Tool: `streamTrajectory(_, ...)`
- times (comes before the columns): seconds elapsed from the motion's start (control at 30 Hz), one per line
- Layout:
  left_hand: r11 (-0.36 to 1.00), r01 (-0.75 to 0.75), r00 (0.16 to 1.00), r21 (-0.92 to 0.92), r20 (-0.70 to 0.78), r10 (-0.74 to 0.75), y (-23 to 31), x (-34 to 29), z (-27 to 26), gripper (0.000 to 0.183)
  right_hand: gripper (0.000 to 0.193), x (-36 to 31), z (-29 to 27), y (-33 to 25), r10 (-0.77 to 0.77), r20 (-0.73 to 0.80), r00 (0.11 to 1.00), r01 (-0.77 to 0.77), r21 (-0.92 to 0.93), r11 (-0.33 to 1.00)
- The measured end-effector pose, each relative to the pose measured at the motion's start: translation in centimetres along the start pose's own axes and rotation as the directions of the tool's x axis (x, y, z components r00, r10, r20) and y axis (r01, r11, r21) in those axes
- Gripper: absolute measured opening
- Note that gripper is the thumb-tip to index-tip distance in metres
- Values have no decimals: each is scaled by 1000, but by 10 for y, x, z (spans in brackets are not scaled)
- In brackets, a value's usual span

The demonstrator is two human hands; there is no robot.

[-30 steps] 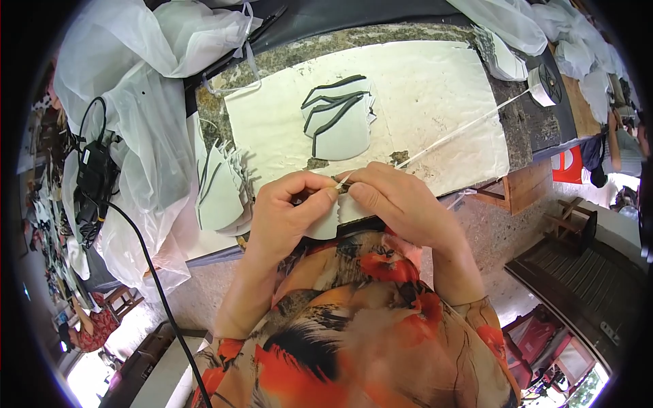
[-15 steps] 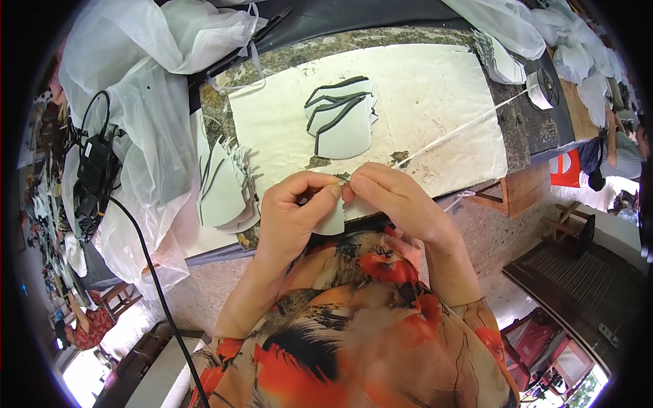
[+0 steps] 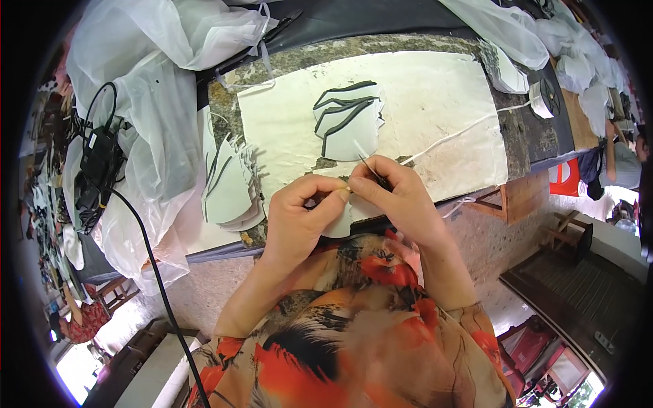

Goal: Trimming excess fabric and thread from pre-cut shoe upper components using small trimming shears.

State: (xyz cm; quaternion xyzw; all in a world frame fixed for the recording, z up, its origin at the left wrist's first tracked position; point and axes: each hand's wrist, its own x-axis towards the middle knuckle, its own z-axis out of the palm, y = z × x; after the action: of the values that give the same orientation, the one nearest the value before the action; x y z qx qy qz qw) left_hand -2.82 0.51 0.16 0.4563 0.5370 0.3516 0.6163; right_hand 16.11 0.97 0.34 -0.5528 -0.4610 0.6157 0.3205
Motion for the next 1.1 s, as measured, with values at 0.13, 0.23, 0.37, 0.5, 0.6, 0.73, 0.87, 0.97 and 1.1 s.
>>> streamTrajectory(0.13,990,11,997,-142,78,0,16,-5,-1,10,15,0,4,16,-134,24,991,136,-163,977)
streamTrajectory(0.23,988,6,996,-153,88,7,24,-4,-7,9,21,-1,2,5,-32,-85,996,38,68,997)
streamTrajectory(0.37,989,86,996,-121,35,-82,14,-6,-12,8,17,-7,7,-13,-22,5,1000,22,49,999)
streamTrajectory(0.5,994,-106,994,28,13,106,12,-7,-10,10,13,-10,2,-7,-62,11,998,63,-97,993)
streamTrajectory(0.6,949,-238,966,207,148,211,26,-9,-22,11,9,-13,2,-12,-206,60,977,214,-177,961)
streamTrajectory(0.73,855,-334,941,397,96,323,54,-16,-61,8,14,-10,-1,-4,-42,-35,998,43,9,999)
streamTrajectory(0.87,772,-220,929,596,-114,352,63,-9,-102,13,17,-6,-2,2,-5,-40,999,3,-41,999)
streamTrajectory(0.97,518,-203,899,831,-52,435,50,5,-119,25,18,-3,-2,11,8,-5,1000,-8,-65,998)
streamTrajectory(1.1,562,-224,831,796,-145,537,42,7,-119,35,18,-7,-11,13,68,-27,997,-69,-20,997)
